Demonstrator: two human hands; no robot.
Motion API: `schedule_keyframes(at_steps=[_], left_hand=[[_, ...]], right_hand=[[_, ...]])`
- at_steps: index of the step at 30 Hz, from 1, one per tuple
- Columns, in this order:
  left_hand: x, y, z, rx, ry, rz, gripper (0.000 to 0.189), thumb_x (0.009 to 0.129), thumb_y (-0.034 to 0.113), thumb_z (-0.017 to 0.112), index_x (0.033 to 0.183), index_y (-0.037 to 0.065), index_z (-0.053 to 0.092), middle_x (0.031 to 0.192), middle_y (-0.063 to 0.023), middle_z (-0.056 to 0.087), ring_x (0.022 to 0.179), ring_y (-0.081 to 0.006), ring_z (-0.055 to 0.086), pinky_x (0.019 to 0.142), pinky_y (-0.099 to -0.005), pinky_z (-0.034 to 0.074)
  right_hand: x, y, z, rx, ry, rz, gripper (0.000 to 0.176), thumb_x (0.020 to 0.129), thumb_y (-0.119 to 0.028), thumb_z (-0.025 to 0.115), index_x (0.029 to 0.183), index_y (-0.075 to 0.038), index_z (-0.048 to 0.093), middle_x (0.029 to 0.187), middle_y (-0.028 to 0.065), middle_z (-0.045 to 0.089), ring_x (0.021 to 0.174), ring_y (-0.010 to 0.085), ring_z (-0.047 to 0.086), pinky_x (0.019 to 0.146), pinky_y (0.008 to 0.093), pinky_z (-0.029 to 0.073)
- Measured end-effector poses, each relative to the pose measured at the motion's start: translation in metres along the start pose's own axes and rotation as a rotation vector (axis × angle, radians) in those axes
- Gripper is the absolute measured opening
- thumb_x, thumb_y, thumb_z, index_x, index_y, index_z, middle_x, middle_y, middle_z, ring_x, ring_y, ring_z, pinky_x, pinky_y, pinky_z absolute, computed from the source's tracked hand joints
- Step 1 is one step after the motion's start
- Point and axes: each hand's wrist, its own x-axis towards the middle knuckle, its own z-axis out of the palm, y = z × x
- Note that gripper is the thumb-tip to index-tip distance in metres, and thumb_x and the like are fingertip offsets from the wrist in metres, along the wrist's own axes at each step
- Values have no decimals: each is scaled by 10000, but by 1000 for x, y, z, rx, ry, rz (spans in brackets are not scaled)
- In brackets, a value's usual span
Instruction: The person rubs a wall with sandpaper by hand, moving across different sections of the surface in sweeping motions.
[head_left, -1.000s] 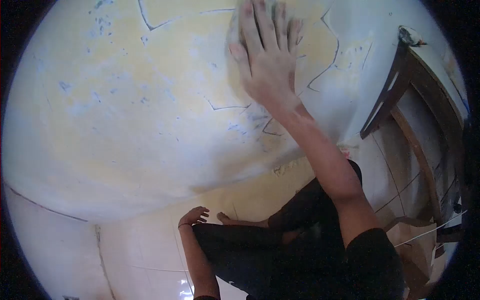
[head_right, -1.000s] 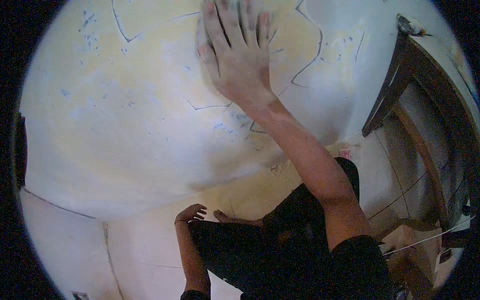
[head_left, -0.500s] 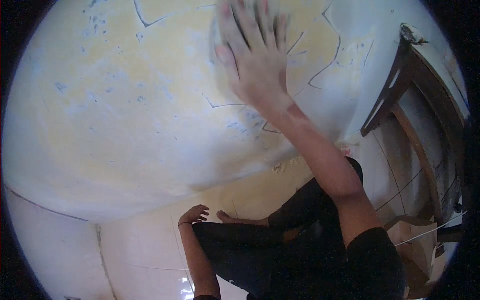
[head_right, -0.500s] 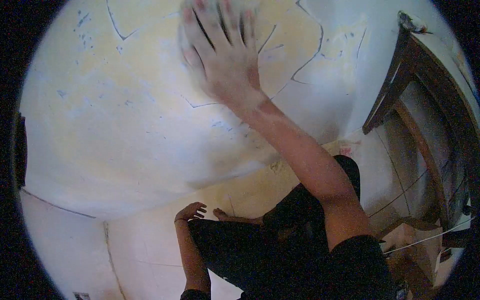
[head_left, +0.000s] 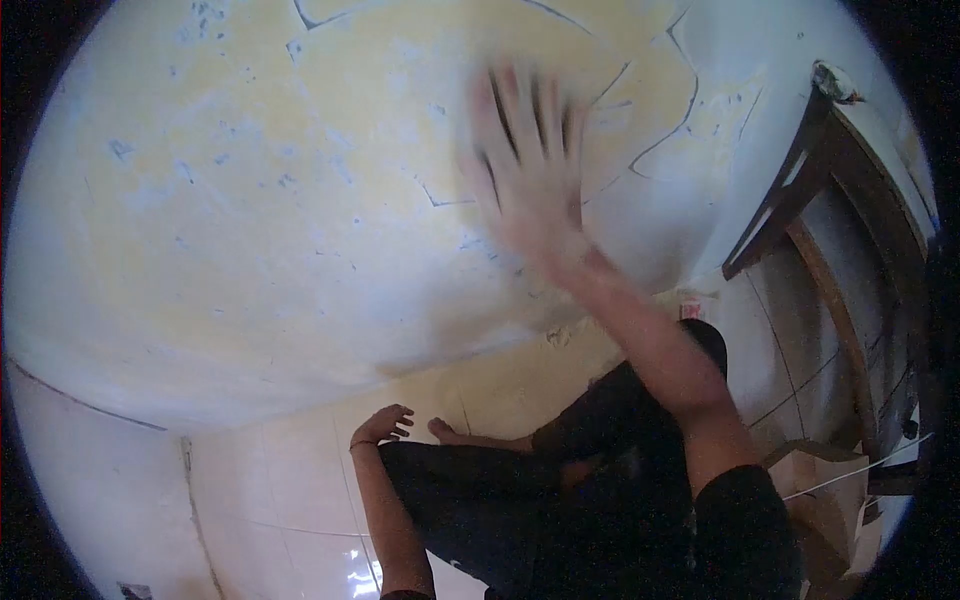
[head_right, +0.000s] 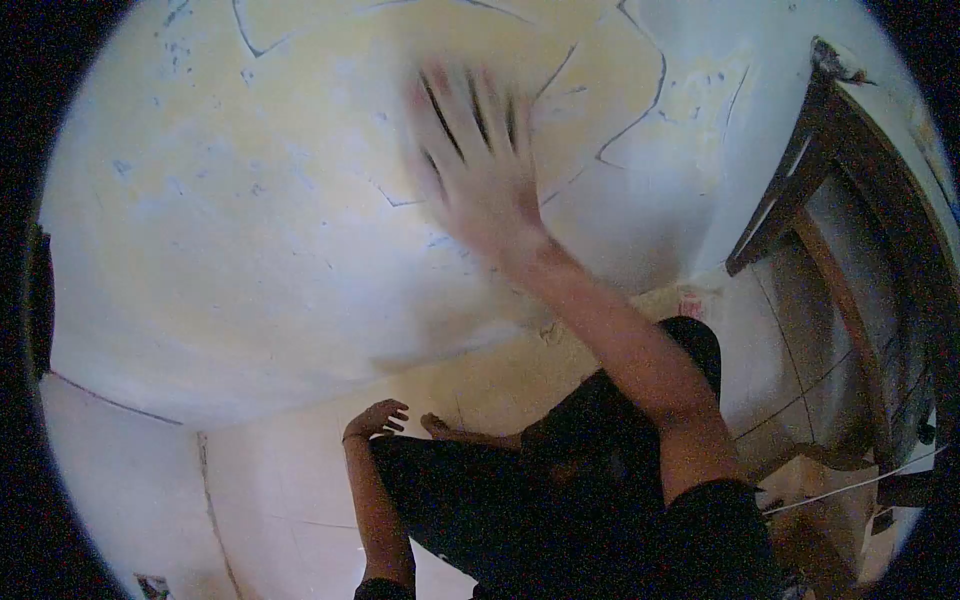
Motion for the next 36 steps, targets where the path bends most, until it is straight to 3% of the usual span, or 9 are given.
schedule_keyframes(at_steps=[3, 6, 14, 19, 22, 24, 26, 32, 36], left_hand=[[8, -15, -5, 59, 19, -4, 329, 876, 146, 571, 1203, 107, 550, 1112, -90, 633, 854, -179, 645, 783, -360, 526], [-6, 20, 7, -155, 95, -173, 358, 938, 355, 435, 1188, 131, 560, 1094, -79, 638, 833, -171, 643, 689, -291, 492], [-12, 16, 8, -28, 35, -129, 288, 955, 144, 423, 1217, 98, 534, 1142, -92, 626, 899, -182, 656, 746, -379, 556], [-7, 16, 7, -131, 50, -188, 279, 962, 167, 430, 1217, 104, 523, 1129, -101, 627, 892, -190, 659, 659, -284, 541], [-12, 25, 5, -91, 56, -205, 280, 960, 166, 440, 1221, 105, 518, 1127, -99, 628, 894, -191, 658, 658, -278, 537], [-9, 26, 6, -173, 62, -190, 289, 948, 146, 465, 1230, 99, 513, 1125, -99, 628, 903, -187, 655, 667, -284, 544], [-12, 26, 4, -118, 57, -160, 301, 931, 116, 491, 1230, 89, 512, 1120, -100, 627, 922, -189, 653, 678, -291, 552], [-13, 14, 4, -120, -3, -127, 290, 932, 150, 484, 1212, 87, 530, 1108, -103, 627, 954, -212, 647, 696, -304, 548], [-14, 24, 10, -188, 74, -178, 283, 941, 197, 468, 1202, 114, 540, 1096, -98, 639, 911, -210, 644, 729, -314, 532]], right_hand=[[94, -8, -38, -125, 71, -10, 589, 974, -282, 357, 1478, -31, 181, 1541, 171, 155, 1413, 384, 144, 1149, 517, 98], [77, 2, -6, -29, 195, -28, 544, 895, -322, 534, 1392, -128, 428, 1466, 132, 346, 1294, 449, 329, 1045, 635, 216], [-178, 17, 27, -56, -468, 9, 510, 894, -316, 529, 1363, -127, 459, 1446, 122, 387, 1243, 425, 413, 1014, 628, 285], [43, -3, -13, -35, 183, 24, 536, 883, -299, 554, 1380, -130, 441, 1457, 115, 376, 1270, 431, 389, 1010, 637, 282], [106, -6, -27, -109, 68, 39, 569, 921, -303, 475, 1432, -96, 332, 1495, 159, 277, 1319, 448, 282, 1080, 593, 186], [115, -8, -28, -238, 177, -8, 578, 965, -265, 373, 1469, -32, 212, 1529, 167, 190, 1401, 398, 171, 1141, 540, 109], [60, -5, -3, -87, 251, -53, 533, 880, -314, 563, 1377, -152, 456, 1450, 108, 389, 1268, 421, 394, 1009, 629, 290], [-217, 20, 32, -54, -416, -30, 494, 906, -330, 510, 1357, -129, 475, 1436, 137, 389, 1262, 416, 392, 1000, 677, 256], [-59, -6, 9, -61, -195, 72, 551, 915, -337, 500, 1412, -127, 390, 1463, 138, 346, 1280, 455, 359, 1030, 675, 210]])
